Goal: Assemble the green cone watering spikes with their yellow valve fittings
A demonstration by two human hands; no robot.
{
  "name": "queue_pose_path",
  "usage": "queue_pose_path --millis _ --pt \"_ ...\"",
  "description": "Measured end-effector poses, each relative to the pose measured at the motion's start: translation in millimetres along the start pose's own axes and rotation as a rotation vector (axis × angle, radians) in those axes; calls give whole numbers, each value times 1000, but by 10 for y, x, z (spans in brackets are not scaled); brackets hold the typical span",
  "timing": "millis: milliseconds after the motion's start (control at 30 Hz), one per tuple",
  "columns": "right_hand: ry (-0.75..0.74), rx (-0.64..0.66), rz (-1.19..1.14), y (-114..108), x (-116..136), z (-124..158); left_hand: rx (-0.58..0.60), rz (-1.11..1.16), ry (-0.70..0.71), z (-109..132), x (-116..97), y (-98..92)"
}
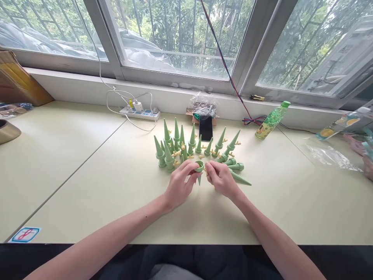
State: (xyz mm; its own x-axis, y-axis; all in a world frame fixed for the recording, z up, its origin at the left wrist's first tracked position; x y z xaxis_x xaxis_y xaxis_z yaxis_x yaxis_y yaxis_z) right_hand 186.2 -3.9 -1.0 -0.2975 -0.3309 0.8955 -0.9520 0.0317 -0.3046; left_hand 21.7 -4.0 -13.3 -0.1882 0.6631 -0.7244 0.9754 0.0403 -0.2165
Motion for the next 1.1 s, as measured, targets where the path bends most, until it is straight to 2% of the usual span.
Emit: queue_pose_path --millis 100,200,400,500,633,733,933,1100 --pt "51 27 -40 7 13 -2 6 -71 126 3 10 -6" --pt "45 2 -43 2 29 -5 -12 -40 87 -3 0 5" --pt "-93 -153 72 -71 46 -33 -62 145 -177 -22 -99 11" --pt "-199 -203 135 -113 61 -47 19 181 -362 -29 -111 12" --pt "-352 -160 172 -104 87 -44 124 424 -642 -42 -84 43" --pt "-404 -113 186 -66 87 -35 148 560 -746 -51 -59 59" --pt "-358 -107 197 -44 48 -33 199 602 -773 -33 -27 55" --pt "-268 -99 174 -48 37 -28 238 529 -708 -39 -38 50"
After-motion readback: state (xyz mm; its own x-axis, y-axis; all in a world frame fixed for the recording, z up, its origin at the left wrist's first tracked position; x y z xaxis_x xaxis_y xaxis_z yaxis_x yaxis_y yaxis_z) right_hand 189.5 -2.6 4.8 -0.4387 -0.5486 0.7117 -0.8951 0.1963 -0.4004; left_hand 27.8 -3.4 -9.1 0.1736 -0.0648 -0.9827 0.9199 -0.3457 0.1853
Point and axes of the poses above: each hand's wrist, its own z-axis away from the middle knuckle, its own y-axis out of the palm, x = y × z, the point moved 2 cm from there along -z, towards the middle knuckle, and after that the axes turned 9 degrees about -x, right-handed, at the moved point
